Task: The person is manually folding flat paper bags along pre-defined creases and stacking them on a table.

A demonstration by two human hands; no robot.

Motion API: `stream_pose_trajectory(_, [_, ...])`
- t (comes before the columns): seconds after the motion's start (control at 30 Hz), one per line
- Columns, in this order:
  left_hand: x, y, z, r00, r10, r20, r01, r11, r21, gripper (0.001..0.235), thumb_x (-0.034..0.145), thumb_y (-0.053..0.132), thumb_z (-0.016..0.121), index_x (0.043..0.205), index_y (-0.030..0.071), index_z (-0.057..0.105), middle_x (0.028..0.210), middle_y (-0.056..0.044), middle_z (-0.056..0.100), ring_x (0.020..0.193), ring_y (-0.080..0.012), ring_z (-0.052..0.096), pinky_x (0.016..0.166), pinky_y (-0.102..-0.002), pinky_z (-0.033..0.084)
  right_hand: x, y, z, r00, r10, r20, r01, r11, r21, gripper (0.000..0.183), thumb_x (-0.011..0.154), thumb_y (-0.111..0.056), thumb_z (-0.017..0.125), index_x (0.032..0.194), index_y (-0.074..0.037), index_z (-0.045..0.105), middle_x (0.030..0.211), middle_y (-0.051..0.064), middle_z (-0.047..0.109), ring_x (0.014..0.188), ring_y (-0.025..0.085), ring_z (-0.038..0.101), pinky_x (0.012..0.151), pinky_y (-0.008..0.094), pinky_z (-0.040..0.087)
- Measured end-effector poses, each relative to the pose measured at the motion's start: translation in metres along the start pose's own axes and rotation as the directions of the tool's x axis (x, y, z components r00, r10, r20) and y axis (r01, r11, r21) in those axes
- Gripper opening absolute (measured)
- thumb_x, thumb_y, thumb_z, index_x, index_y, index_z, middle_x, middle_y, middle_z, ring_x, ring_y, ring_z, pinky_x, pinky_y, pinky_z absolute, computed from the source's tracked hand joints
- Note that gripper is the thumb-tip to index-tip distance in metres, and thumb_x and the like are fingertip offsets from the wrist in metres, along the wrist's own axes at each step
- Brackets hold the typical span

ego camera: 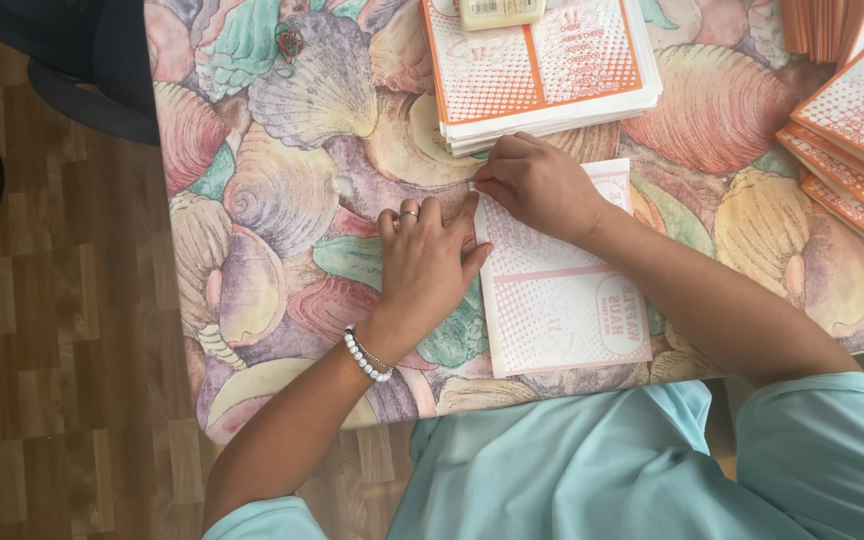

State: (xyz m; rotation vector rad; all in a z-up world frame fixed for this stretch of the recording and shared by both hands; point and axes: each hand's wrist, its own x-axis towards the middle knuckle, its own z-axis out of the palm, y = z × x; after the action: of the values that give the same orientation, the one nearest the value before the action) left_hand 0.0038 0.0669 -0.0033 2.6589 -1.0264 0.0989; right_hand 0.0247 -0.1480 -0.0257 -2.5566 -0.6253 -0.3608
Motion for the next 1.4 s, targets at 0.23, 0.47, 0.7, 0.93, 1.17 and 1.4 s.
stream_pose_trajectory(0.23, [0.001, 0.0, 0.0, 1.0, 0.003, 0.017, -0.003, 1.0, 0.006, 0.054, 0.092, 0.047, 0.067, 0.131, 0.009, 0.067, 0.08, -0.007, 0.053, 0.087, -0.0307, 0.054, 0.086, -0.056, 0.033, -0.002, -0.001, -0.001, 0.996, -0.086, -0.016, 0.085, 0.996, -0.031, 0.008, 0.093, -0.01, 0.077, 0.096, -0.002, 0.079, 0.085, 0.007, 0.064, 0.084, 0.021, 0.064, 0.074, 0.03, 0.055])
stream_pose_trajectory(0.47, [-0.001, -0.005, 0.001, 0.999, 0.024, -0.044, -0.027, 0.997, -0.074, 0.068, 0.092, 0.045, 0.072, 0.141, 0.003, 0.053, 0.086, -0.011, 0.055, 0.089, -0.0322, 0.054, 0.086, -0.053, 0.035, -0.006, -0.009, -0.01, 0.971, -0.238, 0.018, 0.237, 0.958, -0.161, 0.005, 0.094, -0.006, 0.075, 0.093, -0.006, 0.08, 0.087, 0.005, 0.066, 0.086, 0.02, 0.064, 0.076, 0.03, 0.054])
stream_pose_trajectory(0.7, [-0.002, 0.001, -0.002, 0.999, 0.024, 0.033, -0.026, 0.998, 0.062, 0.063, 0.098, 0.049, 0.058, 0.144, 0.006, 0.057, 0.085, -0.011, 0.054, 0.088, -0.0304, 0.05, 0.092, -0.058, 0.028, -0.015, -0.012, -0.022, 0.961, -0.244, 0.128, 0.273, 0.908, -0.317, 0.008, 0.097, -0.007, 0.068, 0.093, -0.007, 0.075, 0.089, 0.004, 0.066, 0.092, 0.02, 0.067, 0.078, 0.029, 0.054])
stream_pose_trajectory(0.93, [0.002, 0.006, -0.006, 0.997, 0.002, 0.08, -0.01, 0.995, 0.099, 0.062, 0.1, 0.048, 0.055, 0.143, 0.005, 0.058, 0.085, -0.012, 0.056, 0.088, -0.0293, 0.051, 0.093, -0.059, 0.027, -0.013, -0.017, -0.024, 0.953, -0.198, 0.227, 0.274, 0.884, -0.378, 0.009, 0.098, -0.011, 0.067, 0.093, -0.01, 0.074, 0.088, 0.001, 0.064, 0.092, 0.016, 0.065, 0.078, 0.025, 0.054])
stream_pose_trajectory(1.17, [-0.001, 0.005, -0.001, 0.999, 0.015, 0.047, -0.02, 0.994, 0.108, 0.062, 0.101, 0.049, 0.054, 0.144, 0.005, 0.057, 0.086, -0.011, 0.054, 0.089, -0.0288, 0.049, 0.094, -0.06, 0.026, -0.005, -0.023, -0.033, 0.951, -0.162, 0.263, 0.253, 0.897, -0.362, 0.015, 0.098, -0.018, 0.069, 0.087, -0.012, 0.077, 0.08, -0.001, 0.061, 0.082, 0.013, 0.059, 0.073, 0.023, 0.054])
stream_pose_trajectory(1.4, [-0.001, 0.005, 0.004, 0.999, 0.022, 0.025, -0.025, 0.994, 0.11, 0.06, 0.101, 0.047, 0.055, 0.143, 0.005, 0.057, 0.086, -0.011, 0.052, 0.089, -0.0288, 0.048, 0.094, -0.06, 0.026, -0.004, -0.023, -0.033, 0.948, -0.152, 0.281, 0.253, 0.893, -0.372, 0.019, 0.097, -0.019, 0.07, 0.08, -0.013, 0.077, 0.075, -0.002, 0.061, 0.08, 0.013, 0.06, 0.071, 0.023, 0.054])
